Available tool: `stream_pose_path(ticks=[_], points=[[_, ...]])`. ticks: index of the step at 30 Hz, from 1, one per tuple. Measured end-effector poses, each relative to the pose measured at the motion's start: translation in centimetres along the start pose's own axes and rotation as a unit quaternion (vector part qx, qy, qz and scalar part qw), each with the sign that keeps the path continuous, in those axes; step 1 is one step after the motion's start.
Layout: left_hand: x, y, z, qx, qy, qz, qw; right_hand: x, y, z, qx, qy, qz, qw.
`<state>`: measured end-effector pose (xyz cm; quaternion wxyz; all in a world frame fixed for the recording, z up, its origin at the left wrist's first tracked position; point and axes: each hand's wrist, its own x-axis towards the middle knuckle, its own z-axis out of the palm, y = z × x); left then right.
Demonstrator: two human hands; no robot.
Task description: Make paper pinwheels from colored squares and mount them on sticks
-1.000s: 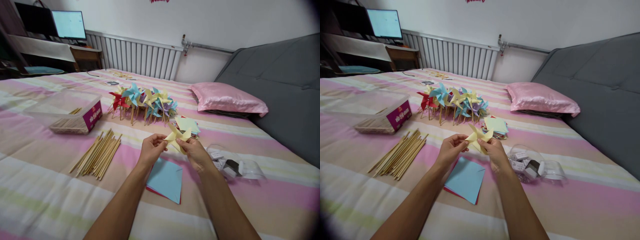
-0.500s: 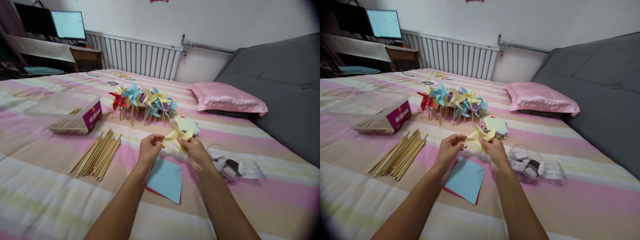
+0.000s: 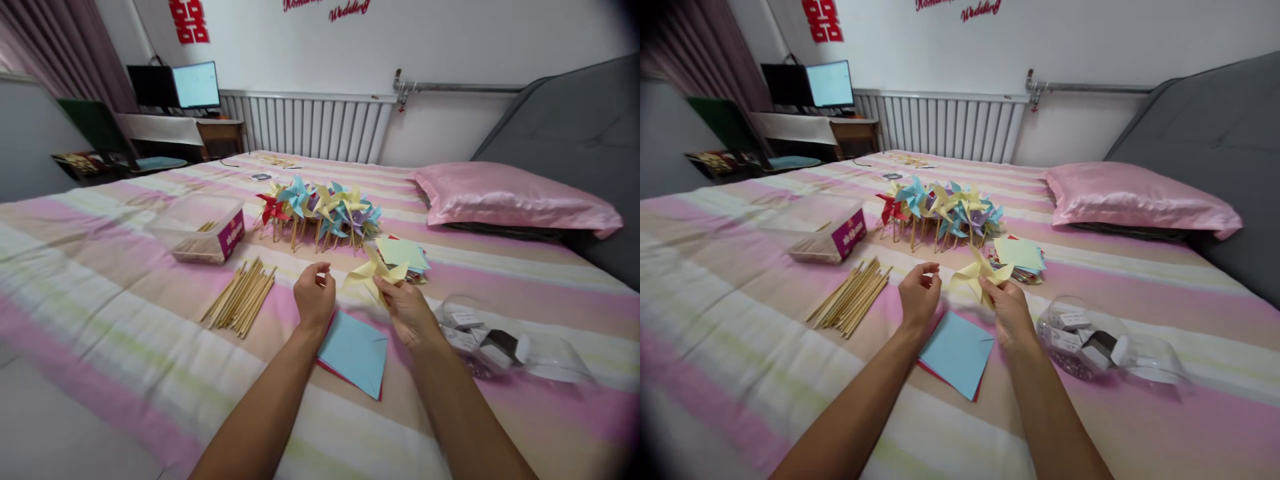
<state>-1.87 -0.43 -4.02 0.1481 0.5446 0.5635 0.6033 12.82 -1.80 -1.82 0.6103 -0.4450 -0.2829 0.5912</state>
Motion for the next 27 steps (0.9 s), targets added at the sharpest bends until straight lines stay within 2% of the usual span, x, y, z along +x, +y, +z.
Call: stream_pose_path(ticks=[3,6,9,13,16,21,24,27], points=[[-0.9,-0.6,-0.9,0.063,0.024,0.052,0.996,-0.2,0.0,0.0,0.007,-0.015,0.001,1.000],[-1.9,-0.8,-2.7,0.134,0.049,0.072,0.987,-0.4,-0.1,-0.1,0.010,-0.016,-0.003,1.000],[-2.5,-0.5,-5.3,0.224,0.091,0.063,0.968,-0.6,-0.2,-0.2,0.019,-0.022,0.000,1.000],[-2.0,-0.4,-9.0,0.366,0.136,0.013,0.920,-1.0,-0.4,-0.2,0.034,-0.029,0.007,0.999],[-0.9,-0.8,-11.6,0.452,0.126,-0.048,0.882,-1.2,-0.7,-0.2,0.056,-0.023,0.019,0.998],[1.0,-2.0,-14.8,0.490,0.120,-0.087,0.859,-1.1,-0.2,-0.3,0.067,-0.035,0.005,0.997],[1.8,-2.5,-15.3,0.507,0.093,-0.105,0.851,-1.0,0.3,-0.4,0.053,-0.035,0.009,0.998],[2.3,-2.5,-14.8,0.520,0.058,-0.124,0.843,-0.8,0.6,-0.5,0.040,-0.034,0.018,0.998]])
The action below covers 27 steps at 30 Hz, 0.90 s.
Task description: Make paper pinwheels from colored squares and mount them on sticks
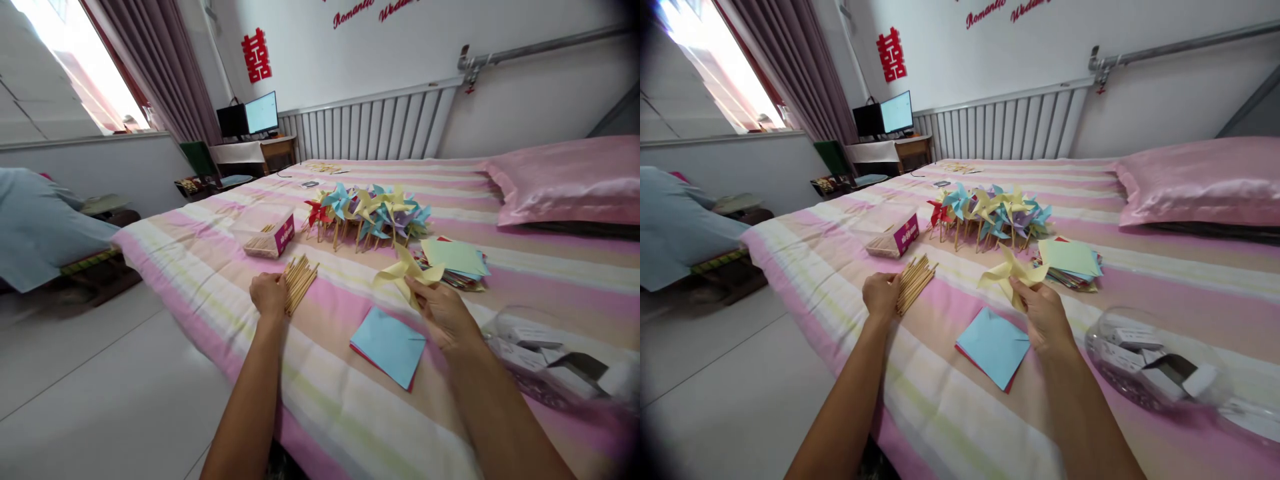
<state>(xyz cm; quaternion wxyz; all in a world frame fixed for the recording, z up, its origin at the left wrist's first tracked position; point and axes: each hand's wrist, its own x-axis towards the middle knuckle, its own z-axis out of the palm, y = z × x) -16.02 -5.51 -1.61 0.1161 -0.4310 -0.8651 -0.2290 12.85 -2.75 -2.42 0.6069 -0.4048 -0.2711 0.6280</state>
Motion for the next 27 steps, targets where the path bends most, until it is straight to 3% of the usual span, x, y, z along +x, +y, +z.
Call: stream_pose_path(ticks=[6,14,27], points=[[0.0,0.8,0.2,0.036,-0.056,-0.025,0.997,0.0,-0.3,0.0,-0.019,-0.008,0.007,1.000],[0.0,0.6,0.3,0.020,-0.071,-0.057,0.996,-0.5,-0.3,0.5,-0.018,-0.004,0.013,1.000],[-0.5,0.1,0.8,-0.025,0.000,-0.035,0.999,-0.5,-0.1,0.5,-0.021,-0.015,0.004,1.000]])
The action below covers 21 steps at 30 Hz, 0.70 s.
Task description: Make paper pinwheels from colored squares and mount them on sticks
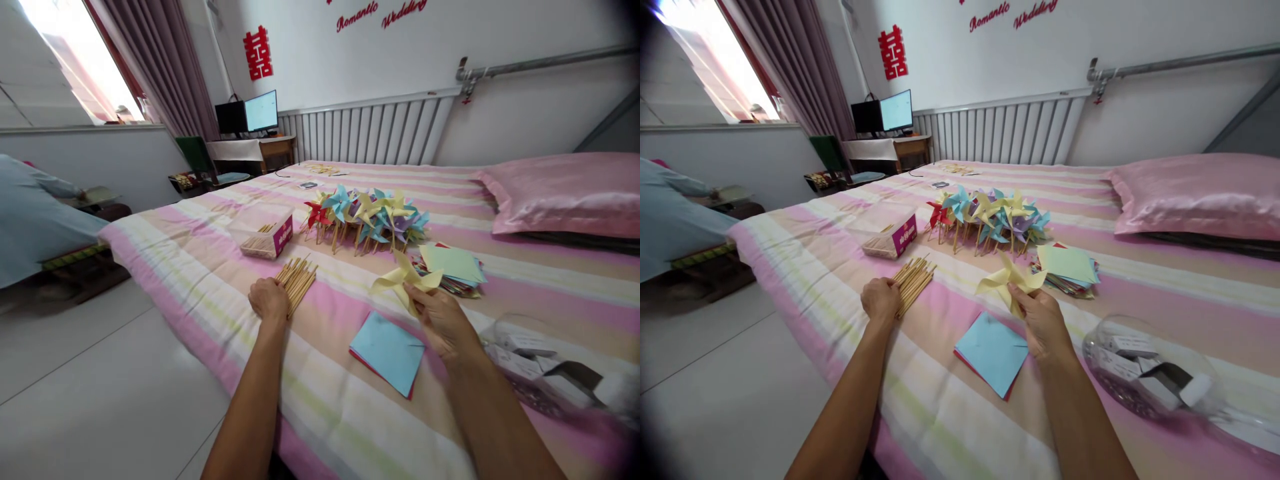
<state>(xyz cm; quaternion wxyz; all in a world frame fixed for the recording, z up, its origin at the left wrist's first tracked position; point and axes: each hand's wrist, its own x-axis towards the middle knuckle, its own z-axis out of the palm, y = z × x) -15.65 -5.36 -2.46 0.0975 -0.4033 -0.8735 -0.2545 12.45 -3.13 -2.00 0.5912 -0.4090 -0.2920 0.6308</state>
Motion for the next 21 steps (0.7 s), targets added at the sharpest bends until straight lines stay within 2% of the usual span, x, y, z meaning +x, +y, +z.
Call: stream_pose_path(ticks=[4,7,8,10,12,14,17,21], points=[[-1.6,0.8,-0.7,-0.052,0.037,0.024,0.998,0.0,-0.5,0.0,-0.005,-0.042,-0.014,0.999],[-4.0,2.0,-0.7,-0.162,0.015,0.073,0.984,0.0,-1.3,-0.1,-0.019,-0.087,-0.061,0.994],[-4.9,2.5,-0.6,-0.271,-0.016,0.083,0.959,0.0,-1.7,-0.2,-0.028,-0.101,-0.077,0.992],[-6.6,3.6,-0.4,-0.453,-0.106,0.087,0.881,-0.2,-2.4,-0.4,-0.052,-0.122,-0.102,0.986],[-8.1,4.7,-0.4,-0.541,-0.172,0.097,0.818,-0.6,-3.4,-0.6,-0.076,-0.131,-0.129,0.980],[-9.2,5.6,-0.5,-0.584,-0.228,0.110,0.772,-1.4,-4.7,-0.7,-0.107,-0.141,-0.167,0.970],[-10.0,6.4,-0.7,-0.602,-0.285,0.125,0.736,-3.0,-6.6,-0.7,-0.171,-0.172,-0.246,0.938],[-10.3,6.6,-0.8,-0.602,-0.323,0.118,0.720,-4.7,-8.2,-0.6,-0.232,-0.207,-0.332,0.890]])
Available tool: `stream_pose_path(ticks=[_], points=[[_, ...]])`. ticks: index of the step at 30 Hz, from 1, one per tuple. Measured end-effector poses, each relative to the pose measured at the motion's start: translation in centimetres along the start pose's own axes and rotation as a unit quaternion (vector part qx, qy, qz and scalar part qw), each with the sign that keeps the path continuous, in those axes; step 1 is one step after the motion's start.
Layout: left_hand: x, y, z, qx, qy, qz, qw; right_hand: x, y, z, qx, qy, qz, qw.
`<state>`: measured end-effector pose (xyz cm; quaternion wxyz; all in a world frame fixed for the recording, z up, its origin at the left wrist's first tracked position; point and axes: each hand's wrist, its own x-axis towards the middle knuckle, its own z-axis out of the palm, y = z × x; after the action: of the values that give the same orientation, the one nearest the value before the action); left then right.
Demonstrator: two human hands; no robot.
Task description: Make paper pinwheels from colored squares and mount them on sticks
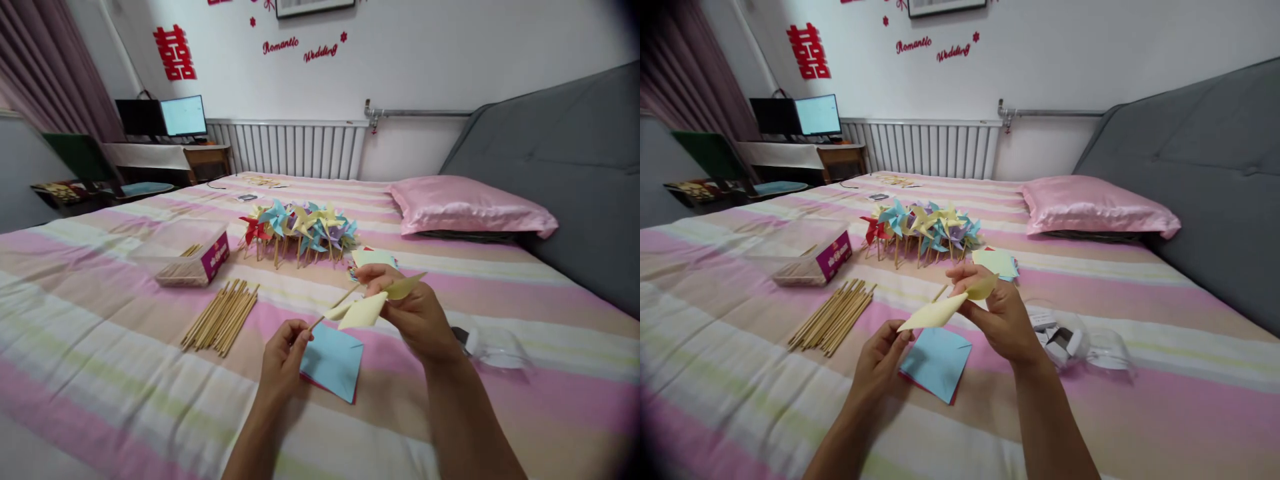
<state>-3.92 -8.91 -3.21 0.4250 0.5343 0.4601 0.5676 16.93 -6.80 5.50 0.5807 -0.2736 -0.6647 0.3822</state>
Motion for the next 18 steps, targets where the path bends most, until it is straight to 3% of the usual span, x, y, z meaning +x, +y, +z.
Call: stream_pose_path(ticks=[8,18], points=[[-0.2,1.4,0.1,-0.047,0.020,-0.030,0.998,-0.2,-1.0,1.4,-0.064,-0.027,-0.037,0.997],[-0.5,1.8,0.1,-0.088,0.020,-0.032,0.995,-0.4,-1.2,2.6,-0.130,0.003,-0.108,0.986]])
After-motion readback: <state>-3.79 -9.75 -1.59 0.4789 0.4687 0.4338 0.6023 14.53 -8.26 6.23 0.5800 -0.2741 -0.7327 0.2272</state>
